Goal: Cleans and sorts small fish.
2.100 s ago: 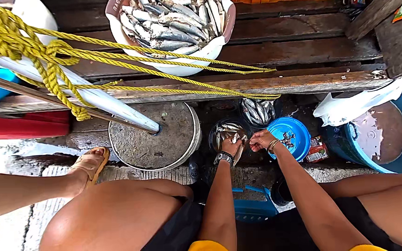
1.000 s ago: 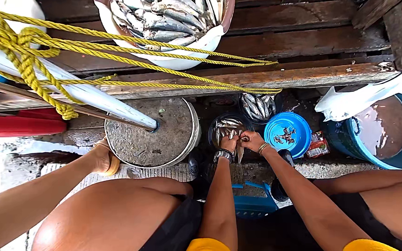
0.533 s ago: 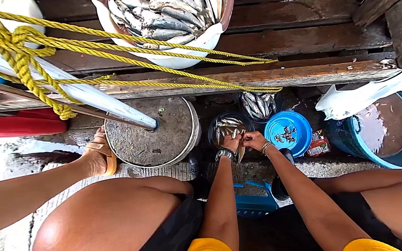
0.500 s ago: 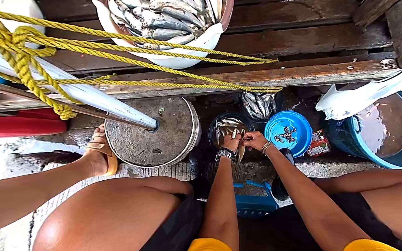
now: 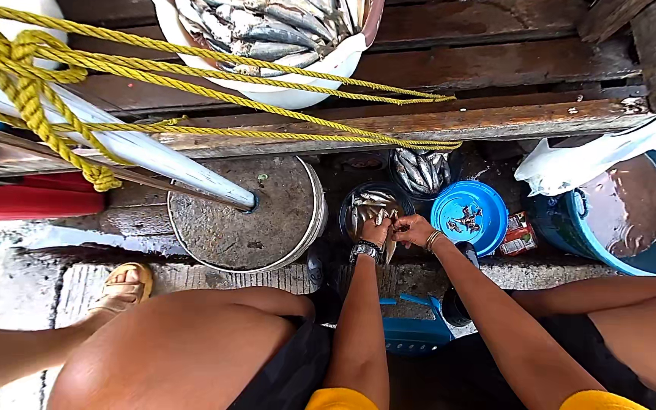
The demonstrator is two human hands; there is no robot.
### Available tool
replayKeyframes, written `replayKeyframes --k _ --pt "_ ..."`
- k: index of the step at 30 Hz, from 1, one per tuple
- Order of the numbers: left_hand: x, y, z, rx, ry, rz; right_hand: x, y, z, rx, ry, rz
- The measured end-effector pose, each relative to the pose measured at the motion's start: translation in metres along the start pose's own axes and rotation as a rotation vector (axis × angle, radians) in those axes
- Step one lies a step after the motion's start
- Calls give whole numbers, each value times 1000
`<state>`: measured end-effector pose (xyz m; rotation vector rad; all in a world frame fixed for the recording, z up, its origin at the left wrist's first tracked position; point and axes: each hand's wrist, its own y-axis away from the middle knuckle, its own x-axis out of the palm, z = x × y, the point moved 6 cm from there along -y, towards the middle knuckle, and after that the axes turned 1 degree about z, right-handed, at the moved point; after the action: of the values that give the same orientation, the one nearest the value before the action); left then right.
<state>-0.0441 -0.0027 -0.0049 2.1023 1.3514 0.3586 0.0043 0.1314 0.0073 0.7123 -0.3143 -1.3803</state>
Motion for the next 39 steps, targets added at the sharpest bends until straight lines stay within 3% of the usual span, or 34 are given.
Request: replayKeyframes --k 10,17,23,26,28,30,32,35,39 --pt "-9 9 3 -132 117 -121 -9 22 21 18 -124 -112" --pt "-20 4 4 -144 224 -238 -29 32 15 51 -176 -121" --pt "-21 -3 17 -127 241 -251 -60 38 -5 91 -177 -247" --pt "-22 -9 33 -138 235 -244 -94 44 -24 193 59 -401" --pt "-20 -9 27 -170 325 -252 -122 47 -47 357 297 -472" --pt "-19 -9 29 -205 403 -268 -137 51 -67 575 479 -417" --pt "-17 -7 36 -226 517 -281 -137 52 -74 670 508 -410" --pt "-12 -8 33 -207 710 -277 -117 37 -54 554 432 -422" --pt "-9 -17 50 -242 674 -258 -62 -13 -32 364 254 -229"
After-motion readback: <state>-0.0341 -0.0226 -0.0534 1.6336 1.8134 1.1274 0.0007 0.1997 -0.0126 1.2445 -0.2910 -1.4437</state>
